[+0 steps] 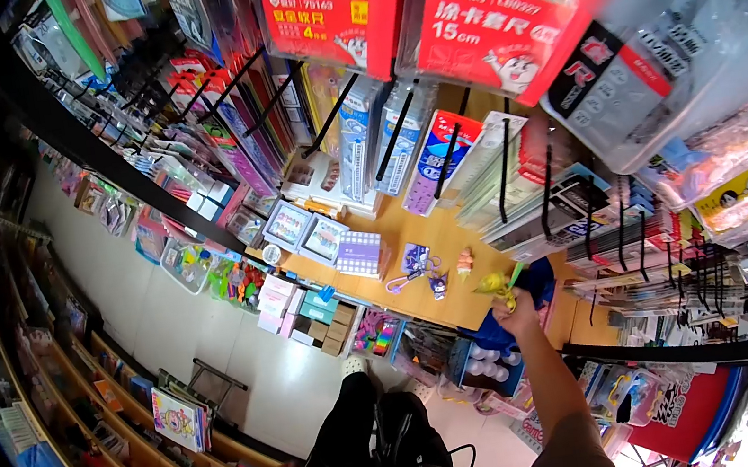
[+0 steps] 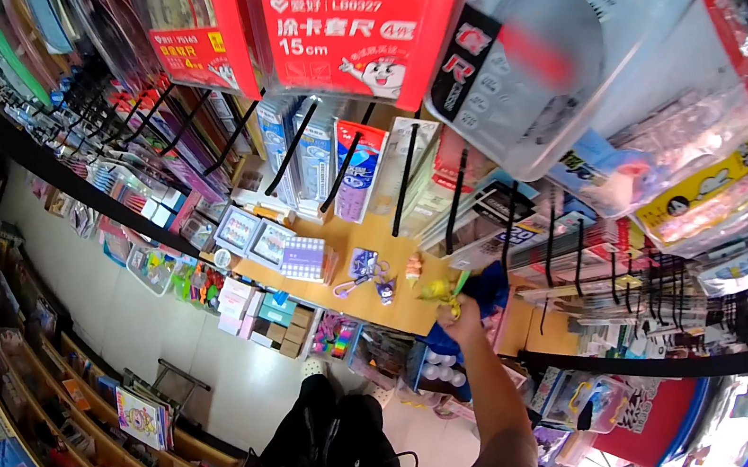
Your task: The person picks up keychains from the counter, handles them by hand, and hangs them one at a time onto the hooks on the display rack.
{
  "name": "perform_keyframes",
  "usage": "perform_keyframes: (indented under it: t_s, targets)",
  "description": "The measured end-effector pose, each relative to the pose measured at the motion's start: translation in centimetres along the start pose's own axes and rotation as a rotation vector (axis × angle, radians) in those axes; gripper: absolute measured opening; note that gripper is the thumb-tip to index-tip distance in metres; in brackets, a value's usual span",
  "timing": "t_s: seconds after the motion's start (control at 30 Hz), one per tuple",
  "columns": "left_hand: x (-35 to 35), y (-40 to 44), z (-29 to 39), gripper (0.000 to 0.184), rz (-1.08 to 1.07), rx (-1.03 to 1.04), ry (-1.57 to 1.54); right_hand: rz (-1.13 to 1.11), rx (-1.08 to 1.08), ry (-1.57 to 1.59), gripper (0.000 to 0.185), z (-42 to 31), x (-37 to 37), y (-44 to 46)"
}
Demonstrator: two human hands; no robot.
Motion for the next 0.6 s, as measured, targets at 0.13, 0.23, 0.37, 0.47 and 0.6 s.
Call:
perform_keyframes:
  t_s: [0.13,0.23,0.37,0.47,0.6]
  targets:
    - [1.1,0.2,13.0,0.026,-0.101,0.093,-0.448,-0.047,0.175,0.031,0.018,5.2,0.7,-3.2]
    - [3.5,-2.3,25.0,0.03,-0.307,0.299,-0.437,0.017,0.21,-0.113,0.016,9.9,3.5,-7.1]
    - [9.7,-8.5,35.6,0.04,-0.715,0.332,-0.53,-0.089,0.182,-0.592,0.034,16.0,8.0,-9.7]
    - [14.0,-9.1,36.4,0.041,-0.69,0.427,-0.343,-0.123,0.095,-0.85,0.027,16.5,15.0,-14.6]
    - [15.4,-10.8,37.4,0.03,-0.986,0.219,-0.78,-0.054,-0.48,-1.185,0.028,11.9,14.7,-12.0]
Point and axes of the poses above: each hand's wrist, its own y-axis towards the middle knuckle, its own x-axis out of the palm, z = x × y, the point moved 6 cm from there along y, towards the middle knuckle, and after that the axes turned 3 degrees about z, right-handed, at the moved point
